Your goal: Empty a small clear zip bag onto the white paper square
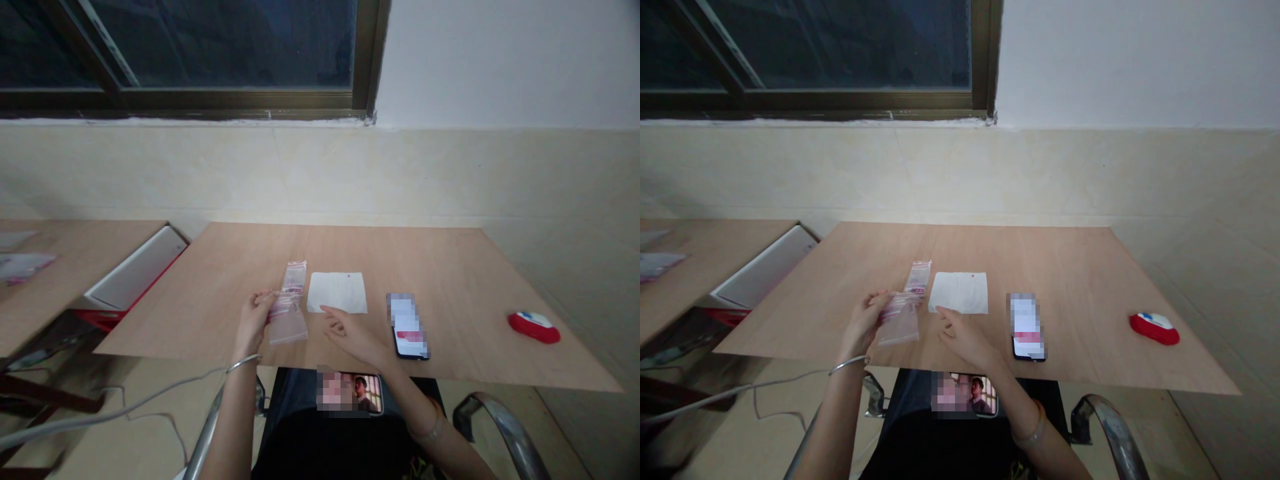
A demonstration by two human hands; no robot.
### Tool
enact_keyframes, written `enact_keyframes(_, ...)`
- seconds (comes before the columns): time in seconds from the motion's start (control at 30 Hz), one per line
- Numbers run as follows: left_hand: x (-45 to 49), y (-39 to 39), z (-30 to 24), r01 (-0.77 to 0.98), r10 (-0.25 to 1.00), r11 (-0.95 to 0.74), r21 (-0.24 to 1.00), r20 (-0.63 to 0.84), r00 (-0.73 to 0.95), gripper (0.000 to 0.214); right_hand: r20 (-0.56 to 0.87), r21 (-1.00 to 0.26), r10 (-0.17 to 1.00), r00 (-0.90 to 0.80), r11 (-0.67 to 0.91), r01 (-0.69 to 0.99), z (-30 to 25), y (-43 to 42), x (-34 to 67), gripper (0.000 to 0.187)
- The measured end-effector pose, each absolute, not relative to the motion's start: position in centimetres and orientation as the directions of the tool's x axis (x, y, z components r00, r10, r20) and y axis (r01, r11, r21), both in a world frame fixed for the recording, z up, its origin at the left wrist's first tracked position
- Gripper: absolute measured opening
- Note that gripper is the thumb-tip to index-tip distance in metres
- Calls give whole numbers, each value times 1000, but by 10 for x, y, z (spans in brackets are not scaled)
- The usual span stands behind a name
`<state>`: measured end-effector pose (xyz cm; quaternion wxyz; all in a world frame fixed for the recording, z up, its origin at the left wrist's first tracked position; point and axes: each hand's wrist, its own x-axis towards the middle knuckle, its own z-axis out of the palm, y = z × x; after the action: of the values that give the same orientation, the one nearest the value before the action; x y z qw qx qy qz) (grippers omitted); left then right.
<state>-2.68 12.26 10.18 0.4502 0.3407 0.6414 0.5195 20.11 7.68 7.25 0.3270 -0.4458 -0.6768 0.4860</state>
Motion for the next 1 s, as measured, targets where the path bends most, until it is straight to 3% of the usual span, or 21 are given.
enact_keyframes(0.17, -31, 152, 105, -112, 879, 271, 956, -293, -376, 50, -24, -969, 934, -357, 66, 237, 72, 117, 177, 64)
enact_keyframes(0.27, -37, 158, 104, -143, 883, 280, 949, -313, -349, 60, 29, -967, 937, -349, 114, 226, 69, 133, 170, 67)
enact_keyframes(0.4, -41, 160, 92, -76, 931, 213, 974, -226, -288, 37, 104, -943, 922, -373, 211, 258, 62, 147, 164, 61)
enact_keyframes(0.5, -41, 163, 78, 204, 949, 197, 959, -135, -285, 29, 36, -925, 948, -315, 151, 348, 61, 156, 158, 50)
enact_keyframes(0.6, -37, 164, 66, 561, 976, 143, 816, -24, -215, 40, -130, -943, 955, -266, -36, 329, 66, 163, 154, 40)
enact_keyframes(0.7, -31, 162, 60, 725, 995, 0, 689, 69, -66, 53, -196, -957, 927, -320, -109, 269, 75, 167, 154, 35)
enact_keyframes(0.87, -12, 155, 60, 604, 989, -116, 789, 150, -6, 40, -215, -971, 888, -407, -152, 182, 78, 171, 159, 33)
enact_keyframes(1.0, 6, 151, 72, 482, 991, -131, 866, 112, 68, 38, -247, -969, 866, -435, -219, 114, 76, 177, 168, 26)
